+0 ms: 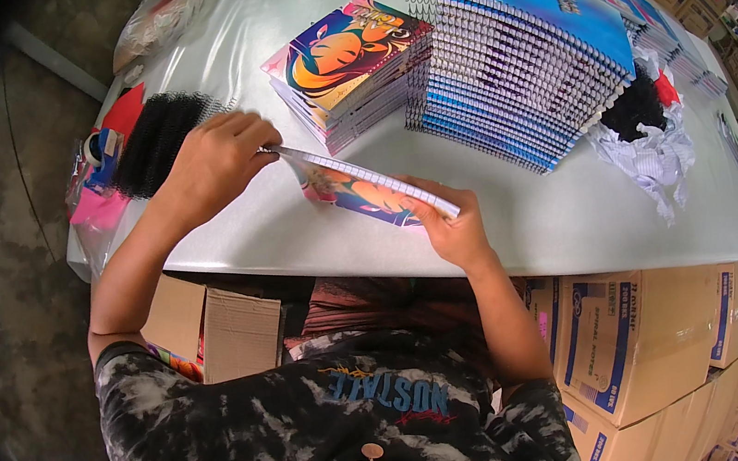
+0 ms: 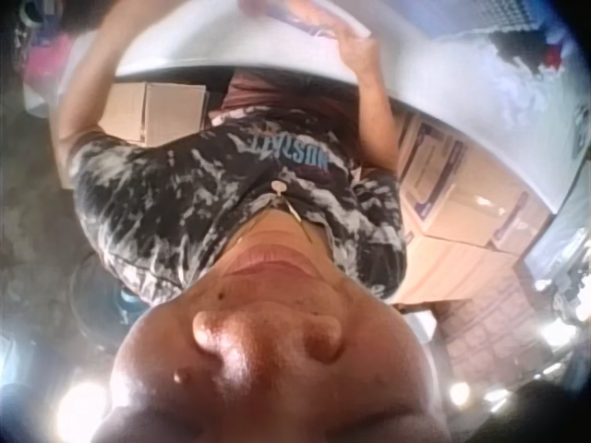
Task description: The person assembles spiral-bound notebooks by inserting metal coils into the punched holes of the covers. They use pliers to secure the ends of the coils and stack the finished notebooks on the table.
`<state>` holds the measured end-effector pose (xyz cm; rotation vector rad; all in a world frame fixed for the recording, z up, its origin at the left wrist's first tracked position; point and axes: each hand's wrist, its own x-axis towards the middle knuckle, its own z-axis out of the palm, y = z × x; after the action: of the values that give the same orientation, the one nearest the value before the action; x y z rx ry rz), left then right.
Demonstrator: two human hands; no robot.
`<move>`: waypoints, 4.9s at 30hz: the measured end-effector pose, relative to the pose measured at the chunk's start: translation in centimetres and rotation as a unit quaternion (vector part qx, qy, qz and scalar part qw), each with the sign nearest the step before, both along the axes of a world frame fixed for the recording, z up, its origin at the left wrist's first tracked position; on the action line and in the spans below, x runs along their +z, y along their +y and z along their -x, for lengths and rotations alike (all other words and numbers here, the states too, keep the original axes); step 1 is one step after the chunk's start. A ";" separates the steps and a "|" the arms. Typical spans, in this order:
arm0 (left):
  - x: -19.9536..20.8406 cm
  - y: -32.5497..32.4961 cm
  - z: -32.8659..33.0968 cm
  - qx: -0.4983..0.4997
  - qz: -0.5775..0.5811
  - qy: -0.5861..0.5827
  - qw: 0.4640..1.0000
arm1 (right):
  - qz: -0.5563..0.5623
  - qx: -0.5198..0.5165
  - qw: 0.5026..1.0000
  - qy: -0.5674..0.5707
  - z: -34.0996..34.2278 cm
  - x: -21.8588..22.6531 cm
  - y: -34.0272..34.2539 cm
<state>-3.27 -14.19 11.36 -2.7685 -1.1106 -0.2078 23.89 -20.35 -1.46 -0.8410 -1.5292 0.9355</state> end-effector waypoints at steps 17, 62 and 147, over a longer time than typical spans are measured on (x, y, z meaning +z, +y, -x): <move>-8.3 -1.7 2.0 -0.071 -0.471 -0.109 0.872 | -0.197 -0.035 0.973 -0.115 2.7 -0.7 -1.6; 1.6 9.1 -0.2 0.237 -0.489 -0.224 0.809 | -0.338 0.076 0.912 -0.219 10.9 2.3 -3.1; -13.6 -1.5 -0.8 -0.051 -0.227 -0.264 0.936 | -0.183 -0.010 0.981 -0.068 6.5 0.2 0.2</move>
<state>-2.45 -15.69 -2.25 -2.3955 -0.8599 -1.1200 17.37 -20.17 -1.23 -0.6629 -1.7402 0.5637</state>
